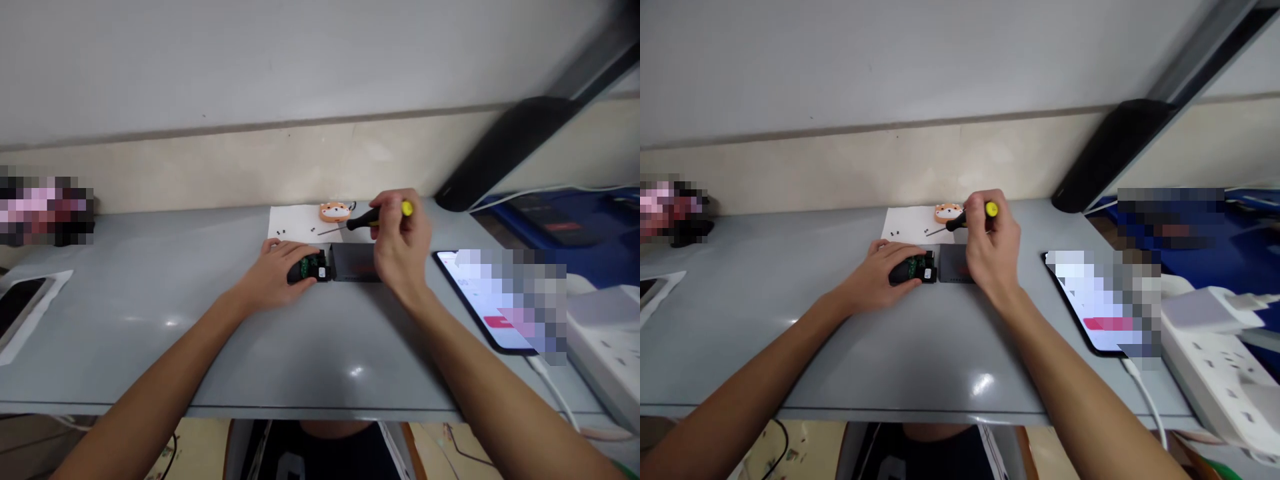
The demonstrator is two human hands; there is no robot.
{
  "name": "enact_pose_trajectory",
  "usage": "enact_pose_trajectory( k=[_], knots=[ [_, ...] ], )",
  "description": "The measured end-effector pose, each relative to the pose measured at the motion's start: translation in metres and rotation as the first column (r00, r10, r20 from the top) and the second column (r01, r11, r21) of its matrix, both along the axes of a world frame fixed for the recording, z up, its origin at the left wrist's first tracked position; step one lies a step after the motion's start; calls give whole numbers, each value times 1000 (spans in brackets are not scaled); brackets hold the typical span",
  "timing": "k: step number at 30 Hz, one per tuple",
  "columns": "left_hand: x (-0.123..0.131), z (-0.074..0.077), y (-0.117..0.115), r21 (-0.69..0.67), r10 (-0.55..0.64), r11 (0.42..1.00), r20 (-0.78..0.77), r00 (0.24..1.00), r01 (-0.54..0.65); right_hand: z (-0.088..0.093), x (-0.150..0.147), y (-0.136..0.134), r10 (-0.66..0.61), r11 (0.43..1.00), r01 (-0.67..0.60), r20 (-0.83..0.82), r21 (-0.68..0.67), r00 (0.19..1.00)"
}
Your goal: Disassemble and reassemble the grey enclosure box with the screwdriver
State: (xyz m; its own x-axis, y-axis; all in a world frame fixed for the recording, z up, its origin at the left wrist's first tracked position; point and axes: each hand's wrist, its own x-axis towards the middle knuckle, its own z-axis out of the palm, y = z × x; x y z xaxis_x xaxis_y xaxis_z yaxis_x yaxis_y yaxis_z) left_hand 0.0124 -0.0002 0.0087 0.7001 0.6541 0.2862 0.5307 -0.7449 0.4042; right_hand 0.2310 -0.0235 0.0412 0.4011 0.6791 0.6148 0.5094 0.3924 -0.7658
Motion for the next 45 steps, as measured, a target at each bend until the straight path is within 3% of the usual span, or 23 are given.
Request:
enact_pose_trajectory(
  k=[6, 16, 31, 45],
  knots=[
    [0, -3, 1, 11, 5, 1000, 29, 1000, -6, -8, -1, 3, 57, 987, -37, 132, -154, 990],
    [-1, -1, 0, -6, -5, 1000, 60, 998, 5, -14, 3, 7, 61, 971, -34, 109, -235, 992],
    [0, -4, 3, -124, 41, 992, 110, 993, -27, -8, 7, 7, -43, 998, 47, 74, -46, 996],
    [-1, -10, 7, -90, 41, 995, 108, 993, -31, 0, 9, 1, -53, 998, 52, 19, 40, 998]
  ],
)
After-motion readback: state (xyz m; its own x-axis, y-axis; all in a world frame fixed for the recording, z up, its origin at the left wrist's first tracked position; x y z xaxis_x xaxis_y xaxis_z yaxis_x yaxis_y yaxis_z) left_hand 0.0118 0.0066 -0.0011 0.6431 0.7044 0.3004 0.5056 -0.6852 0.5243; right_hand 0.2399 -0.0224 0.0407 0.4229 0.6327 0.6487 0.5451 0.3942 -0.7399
